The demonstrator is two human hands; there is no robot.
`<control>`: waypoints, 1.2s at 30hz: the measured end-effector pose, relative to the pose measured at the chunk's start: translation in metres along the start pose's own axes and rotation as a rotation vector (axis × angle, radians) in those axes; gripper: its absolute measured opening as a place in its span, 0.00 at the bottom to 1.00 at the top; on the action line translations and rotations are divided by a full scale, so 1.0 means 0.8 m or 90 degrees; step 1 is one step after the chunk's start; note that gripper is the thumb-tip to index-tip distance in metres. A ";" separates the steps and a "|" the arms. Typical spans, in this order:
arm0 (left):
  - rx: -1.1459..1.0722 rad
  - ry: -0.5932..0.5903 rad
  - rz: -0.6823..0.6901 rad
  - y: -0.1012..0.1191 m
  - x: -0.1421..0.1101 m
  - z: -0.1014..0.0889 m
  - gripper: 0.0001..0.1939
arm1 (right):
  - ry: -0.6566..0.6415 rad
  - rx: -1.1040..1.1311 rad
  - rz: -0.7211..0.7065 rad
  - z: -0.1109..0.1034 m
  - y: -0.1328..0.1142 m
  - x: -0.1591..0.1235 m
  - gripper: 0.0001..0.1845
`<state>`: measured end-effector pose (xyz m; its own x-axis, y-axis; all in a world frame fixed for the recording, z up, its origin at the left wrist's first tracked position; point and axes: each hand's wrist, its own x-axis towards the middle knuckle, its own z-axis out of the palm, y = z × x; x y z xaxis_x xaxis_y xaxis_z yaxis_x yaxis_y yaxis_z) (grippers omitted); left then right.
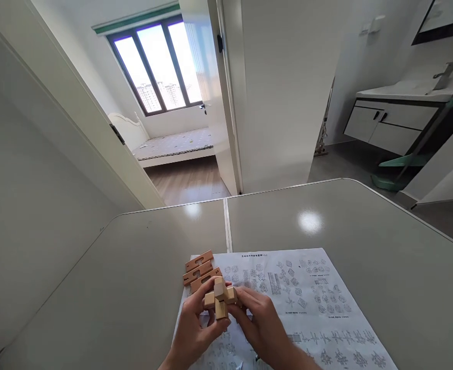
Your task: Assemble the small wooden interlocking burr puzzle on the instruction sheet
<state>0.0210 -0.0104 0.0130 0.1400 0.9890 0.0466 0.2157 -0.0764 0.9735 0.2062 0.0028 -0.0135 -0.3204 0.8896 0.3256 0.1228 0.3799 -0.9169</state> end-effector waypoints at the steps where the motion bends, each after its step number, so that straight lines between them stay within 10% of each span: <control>1: -0.003 0.003 0.002 0.000 0.000 0.000 0.33 | 0.006 -0.008 -0.006 0.002 0.001 0.000 0.14; 22: -0.034 -0.003 0.001 -0.004 0.000 0.001 0.36 | 0.009 -0.018 0.042 0.001 0.004 0.002 0.18; 36: 0.013 0.009 0.108 -0.007 -0.002 0.002 0.30 | 0.092 -0.064 -0.135 0.004 -0.005 0.004 0.12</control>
<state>0.0210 -0.0114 0.0068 0.1630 0.9633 0.2132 0.2104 -0.2451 0.9464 0.2018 0.0029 -0.0095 -0.2125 0.8119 0.5438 0.1629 0.5781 -0.7995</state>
